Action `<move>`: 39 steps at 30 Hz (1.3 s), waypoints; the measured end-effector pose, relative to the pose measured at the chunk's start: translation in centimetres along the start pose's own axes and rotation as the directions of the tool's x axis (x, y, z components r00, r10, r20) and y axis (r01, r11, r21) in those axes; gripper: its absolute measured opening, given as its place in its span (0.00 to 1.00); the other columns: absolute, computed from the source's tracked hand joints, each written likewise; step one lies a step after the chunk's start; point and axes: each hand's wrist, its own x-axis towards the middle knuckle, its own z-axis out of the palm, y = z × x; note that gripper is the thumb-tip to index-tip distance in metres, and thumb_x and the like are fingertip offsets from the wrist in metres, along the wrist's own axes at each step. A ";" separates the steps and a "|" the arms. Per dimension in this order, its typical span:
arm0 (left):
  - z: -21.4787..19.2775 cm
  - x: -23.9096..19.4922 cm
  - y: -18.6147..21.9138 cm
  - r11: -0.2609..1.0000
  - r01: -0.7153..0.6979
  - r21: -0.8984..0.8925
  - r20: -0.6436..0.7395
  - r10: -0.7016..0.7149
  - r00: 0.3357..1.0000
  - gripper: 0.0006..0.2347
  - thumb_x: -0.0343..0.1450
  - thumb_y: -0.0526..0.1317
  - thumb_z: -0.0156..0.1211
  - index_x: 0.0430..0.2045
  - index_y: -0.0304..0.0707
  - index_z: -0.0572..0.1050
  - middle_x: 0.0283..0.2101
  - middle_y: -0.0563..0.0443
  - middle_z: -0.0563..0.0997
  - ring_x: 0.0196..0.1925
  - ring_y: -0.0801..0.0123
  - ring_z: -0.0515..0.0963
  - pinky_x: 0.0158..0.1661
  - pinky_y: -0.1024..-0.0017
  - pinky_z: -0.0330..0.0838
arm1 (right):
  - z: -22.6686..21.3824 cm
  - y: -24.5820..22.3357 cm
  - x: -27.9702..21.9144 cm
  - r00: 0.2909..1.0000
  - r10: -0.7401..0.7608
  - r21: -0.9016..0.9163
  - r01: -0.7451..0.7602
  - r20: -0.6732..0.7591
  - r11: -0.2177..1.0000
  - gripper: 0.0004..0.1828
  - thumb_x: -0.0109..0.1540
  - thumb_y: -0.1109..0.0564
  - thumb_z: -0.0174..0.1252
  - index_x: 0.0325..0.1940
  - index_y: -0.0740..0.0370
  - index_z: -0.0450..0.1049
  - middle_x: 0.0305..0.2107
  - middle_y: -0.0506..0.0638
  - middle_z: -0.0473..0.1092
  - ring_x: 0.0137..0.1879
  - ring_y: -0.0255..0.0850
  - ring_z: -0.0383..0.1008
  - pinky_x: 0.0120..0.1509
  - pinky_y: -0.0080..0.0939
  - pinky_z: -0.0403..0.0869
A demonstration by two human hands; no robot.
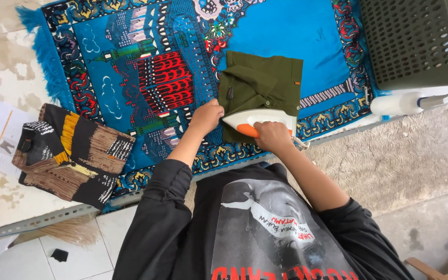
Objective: The person irons a green shirt on a patterned mat, using a handheld iron and a spray bottle. They smooth the fabric, spray it with water, and iron different sections before folding the shirt.
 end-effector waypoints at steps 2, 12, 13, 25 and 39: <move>-0.2 -0.3 0.0 0.998 0.048 -0.041 0.037 -0.047 0.998 0.07 0.74 0.46 0.56 0.32 0.49 0.79 0.38 0.50 0.74 0.42 0.48 0.79 0.41 0.57 0.75 | 0.0 0.4 0.5 0.999 0.036 0.013 -0.036 0.025 0.999 0.13 0.57 0.46 0.56 0.43 0.49 0.76 0.26 0.51 0.75 0.38 0.54 0.82 0.43 0.52 0.80; -1.7 -1.4 1.9 0.914 0.313 -0.260 0.109 -0.294 0.950 0.11 0.74 0.51 0.60 0.40 0.47 0.81 0.34 0.52 0.74 0.43 0.56 0.80 0.44 0.61 0.76 | -0.9 2.6 -3.0 0.937 0.312 0.257 -0.344 0.156 0.903 0.20 0.55 0.40 0.58 0.44 0.53 0.78 0.29 0.58 0.77 0.42 0.59 0.82 0.47 0.56 0.79; -1.4 -1.6 2.0 0.912 0.316 -0.263 0.111 -0.297 0.949 0.11 0.74 0.51 0.60 0.40 0.47 0.81 0.34 0.52 0.74 0.43 0.56 0.80 0.44 0.61 0.76 | -1.9 1.8 -3.2 0.937 0.311 0.255 -0.343 0.159 0.904 0.20 0.55 0.40 0.58 0.44 0.53 0.78 0.29 0.58 0.77 0.42 0.59 0.82 0.47 0.56 0.79; -0.8 -1.8 3.5 0.807 0.454 -0.377 -0.020 -0.497 0.868 0.07 0.68 0.48 0.64 0.30 0.50 0.83 0.28 0.52 0.75 0.38 0.55 0.80 0.42 0.62 0.75 | -2.0 -2.3 -1.9 0.956 0.292 0.344 -0.284 0.030 0.895 0.26 0.68 0.33 0.46 0.43 0.59 0.65 0.28 0.63 0.74 0.40 0.61 0.81 0.47 0.59 0.79; 0.1 -1.6 1.7 0.765 0.473 -0.436 0.057 -0.502 0.863 0.05 0.68 0.45 0.63 0.29 0.54 0.85 0.26 0.56 0.77 0.37 0.58 0.81 0.44 0.64 0.74 | -3.0 -2.0 -2.1 0.960 0.252 0.520 -0.280 0.125 0.807 0.26 0.65 0.35 0.53 0.44 0.62 0.70 0.31 0.69 0.76 0.45 0.66 0.79 0.48 0.61 0.78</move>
